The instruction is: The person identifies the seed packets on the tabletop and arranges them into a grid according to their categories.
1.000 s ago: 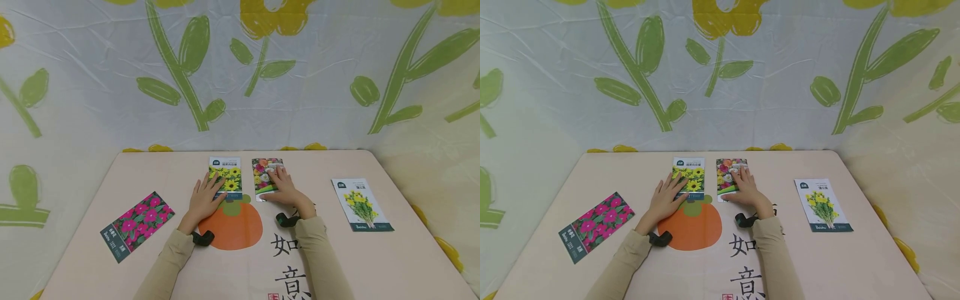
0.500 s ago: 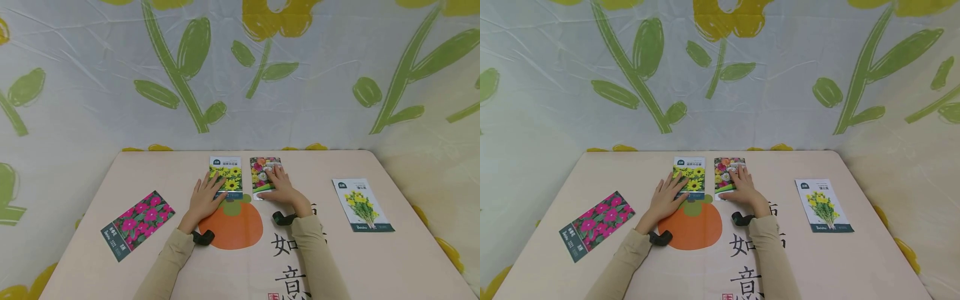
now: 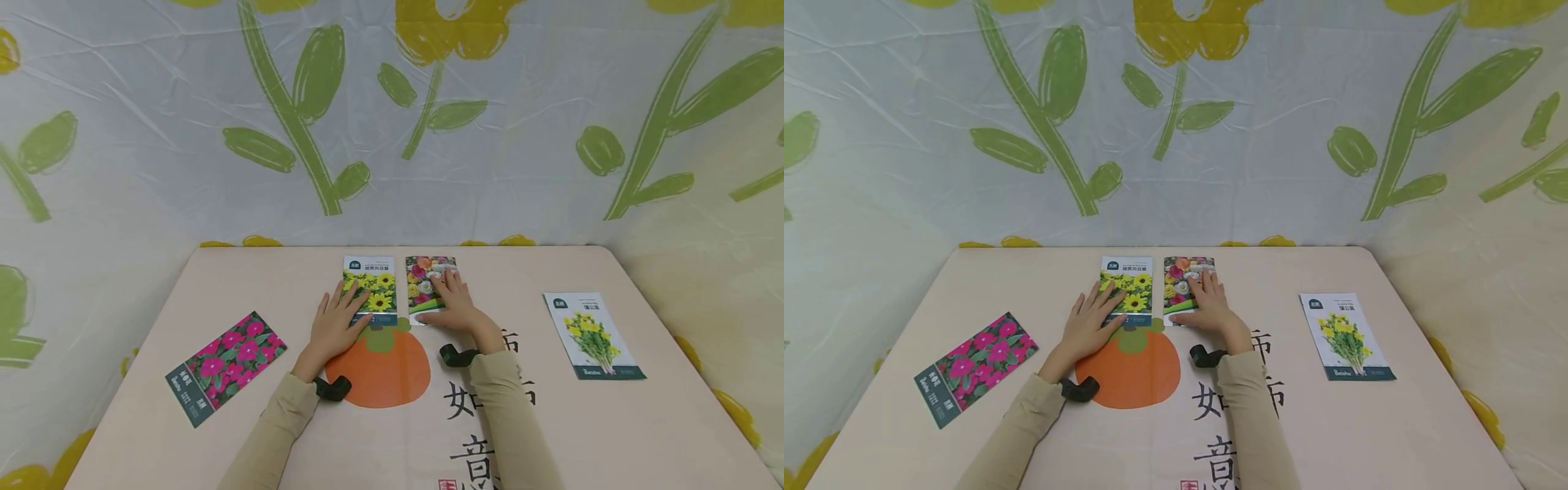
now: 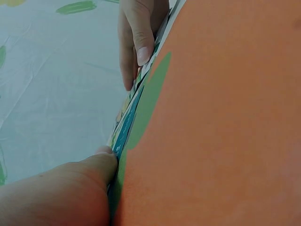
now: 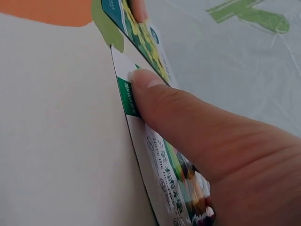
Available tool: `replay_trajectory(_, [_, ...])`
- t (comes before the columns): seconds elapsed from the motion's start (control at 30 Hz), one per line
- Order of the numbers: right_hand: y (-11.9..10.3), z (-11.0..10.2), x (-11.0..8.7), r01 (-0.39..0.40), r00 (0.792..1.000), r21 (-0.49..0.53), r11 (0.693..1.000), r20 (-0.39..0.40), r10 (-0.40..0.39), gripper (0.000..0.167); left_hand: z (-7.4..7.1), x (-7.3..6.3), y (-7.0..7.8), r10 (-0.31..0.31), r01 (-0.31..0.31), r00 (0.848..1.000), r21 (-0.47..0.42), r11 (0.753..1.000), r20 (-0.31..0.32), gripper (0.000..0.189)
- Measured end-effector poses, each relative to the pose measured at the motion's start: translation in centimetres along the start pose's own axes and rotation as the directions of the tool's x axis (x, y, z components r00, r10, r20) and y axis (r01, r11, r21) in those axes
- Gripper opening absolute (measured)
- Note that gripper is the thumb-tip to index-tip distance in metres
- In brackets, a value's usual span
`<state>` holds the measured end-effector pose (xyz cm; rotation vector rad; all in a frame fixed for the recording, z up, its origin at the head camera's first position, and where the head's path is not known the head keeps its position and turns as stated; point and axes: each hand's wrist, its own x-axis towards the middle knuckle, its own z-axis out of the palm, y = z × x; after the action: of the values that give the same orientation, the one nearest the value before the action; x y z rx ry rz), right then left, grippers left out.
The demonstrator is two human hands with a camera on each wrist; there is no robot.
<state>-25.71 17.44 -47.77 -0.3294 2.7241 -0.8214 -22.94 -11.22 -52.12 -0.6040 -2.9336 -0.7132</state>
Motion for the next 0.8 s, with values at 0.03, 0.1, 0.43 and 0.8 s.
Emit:
replay_trajectory(0.03, [-0.05,0.02,-0.04,0.0,1.0,0.0,1.0,-0.002,0.0,0.101,0.08,-0.02,0.0,-0.002,0.002,1.0,0.004,1.0,0.0,0.057])
replay_trajectory(0.1, [-0.14,0.06,-0.13,0.001,1.0,0.002,1.0,-0.001,-0.001,0.101,0.27,-0.05,-0.01,-0.004,0.004,1.0,0.011,1.0,-0.002,0.057])
replay_trajectory(0.43, [0.1,0.56,-0.07,0.032,0.999,0.008,0.999,-0.019,-0.032,0.101,0.49,-0.27,0.14,-0.013,0.013,1.0,0.021,1.0,-0.002,0.057])
replay_trajectory(0.8, [0.2,0.79,0.07,0.101,0.993,-0.026,0.995,-0.062,-0.102,0.096,0.09,-0.28,0.2,-0.018,0.018,1.0,0.017,1.0,0.001,0.057])
